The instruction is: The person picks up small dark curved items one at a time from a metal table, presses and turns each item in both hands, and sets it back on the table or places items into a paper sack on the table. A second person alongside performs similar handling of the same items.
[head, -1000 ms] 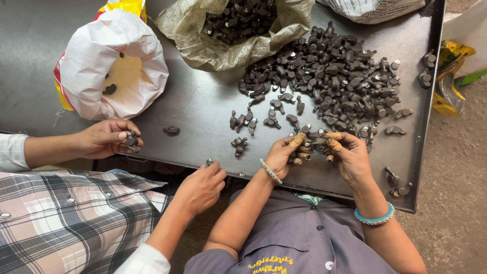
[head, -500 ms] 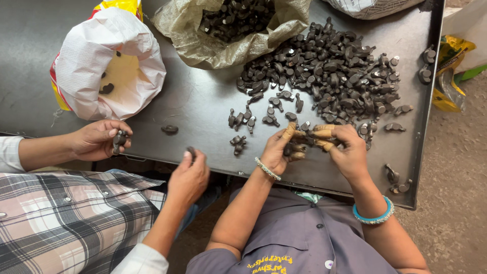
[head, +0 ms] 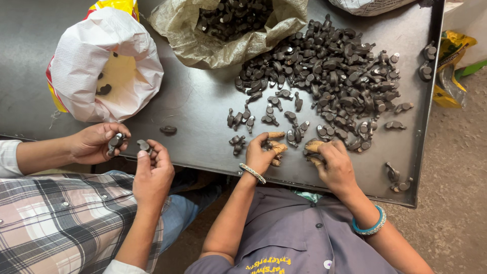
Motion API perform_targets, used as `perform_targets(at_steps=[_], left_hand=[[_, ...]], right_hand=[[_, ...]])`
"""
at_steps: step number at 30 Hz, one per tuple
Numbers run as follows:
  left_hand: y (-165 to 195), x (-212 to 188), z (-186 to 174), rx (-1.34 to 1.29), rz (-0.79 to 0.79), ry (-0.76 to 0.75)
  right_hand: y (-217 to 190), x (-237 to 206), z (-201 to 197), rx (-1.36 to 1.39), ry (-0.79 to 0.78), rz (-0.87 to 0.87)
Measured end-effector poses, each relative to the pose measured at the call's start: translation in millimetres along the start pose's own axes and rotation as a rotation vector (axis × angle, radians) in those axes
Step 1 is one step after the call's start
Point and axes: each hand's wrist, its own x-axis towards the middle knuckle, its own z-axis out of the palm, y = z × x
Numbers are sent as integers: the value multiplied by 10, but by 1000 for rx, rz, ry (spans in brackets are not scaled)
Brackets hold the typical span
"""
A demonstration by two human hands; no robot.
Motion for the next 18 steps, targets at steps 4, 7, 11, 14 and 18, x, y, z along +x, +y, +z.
perform_targets(at_steps=[4, 7, 11, 14, 18], left_hand=[[-134, 65, 100, -46, -32, 16], [-201, 165, 147, -183, -45, 14], [-208, 285, 181, -391, -87, -17], [-182, 314, 216, -412, -43, -28], [-166, 236, 254, -331, 13, -76]], right_hand=[[-33, 24, 81, -125, -82, -58], [36, 63, 173, -174, -109, -92], [258, 32, 200, -5, -87, 75], [424, -40, 221, 856, -19, 370], [602, -146, 242, 1423, 145, 487]])
